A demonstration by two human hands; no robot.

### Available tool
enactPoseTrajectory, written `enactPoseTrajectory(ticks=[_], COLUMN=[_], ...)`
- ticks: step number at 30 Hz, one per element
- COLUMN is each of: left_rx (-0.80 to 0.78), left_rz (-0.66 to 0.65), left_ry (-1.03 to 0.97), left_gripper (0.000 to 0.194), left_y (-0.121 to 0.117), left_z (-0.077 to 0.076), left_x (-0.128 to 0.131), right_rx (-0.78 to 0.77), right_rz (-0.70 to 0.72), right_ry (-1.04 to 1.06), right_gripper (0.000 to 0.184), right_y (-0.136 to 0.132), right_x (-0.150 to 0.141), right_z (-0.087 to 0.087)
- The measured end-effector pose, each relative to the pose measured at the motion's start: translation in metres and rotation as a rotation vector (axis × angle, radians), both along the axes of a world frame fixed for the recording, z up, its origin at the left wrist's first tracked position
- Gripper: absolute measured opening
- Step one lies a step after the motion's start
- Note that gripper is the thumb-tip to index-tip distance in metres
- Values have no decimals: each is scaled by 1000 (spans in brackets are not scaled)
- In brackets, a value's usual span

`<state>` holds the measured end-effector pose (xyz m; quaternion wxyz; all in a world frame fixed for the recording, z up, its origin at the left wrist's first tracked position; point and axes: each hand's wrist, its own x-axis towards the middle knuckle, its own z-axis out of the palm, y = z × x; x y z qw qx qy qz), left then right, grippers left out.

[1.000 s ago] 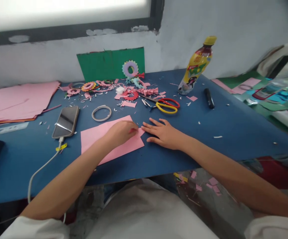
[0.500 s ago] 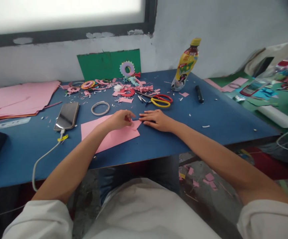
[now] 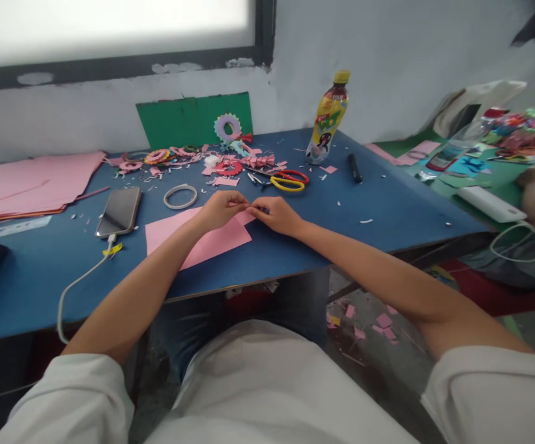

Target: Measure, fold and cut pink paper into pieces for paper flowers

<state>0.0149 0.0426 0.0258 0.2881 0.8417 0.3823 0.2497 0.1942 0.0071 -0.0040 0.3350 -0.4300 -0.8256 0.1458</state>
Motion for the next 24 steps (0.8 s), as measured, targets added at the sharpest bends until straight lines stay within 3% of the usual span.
enactPoseTrajectory(ticks=[14, 24], left_rx=[160, 358], left_rz=[84, 89], left_ry=[-92, 3], left_gripper=[24, 12], left_y=[-11, -20], left_z=[-10, -11], left_x=[7, 3], right_rx=[115, 196], right_rz=[-81, -76], right_ry=[42, -62], right_gripper=[26, 19], right_y=[-2, -9], right_x=[-1, -5], right_z=[-4, -4])
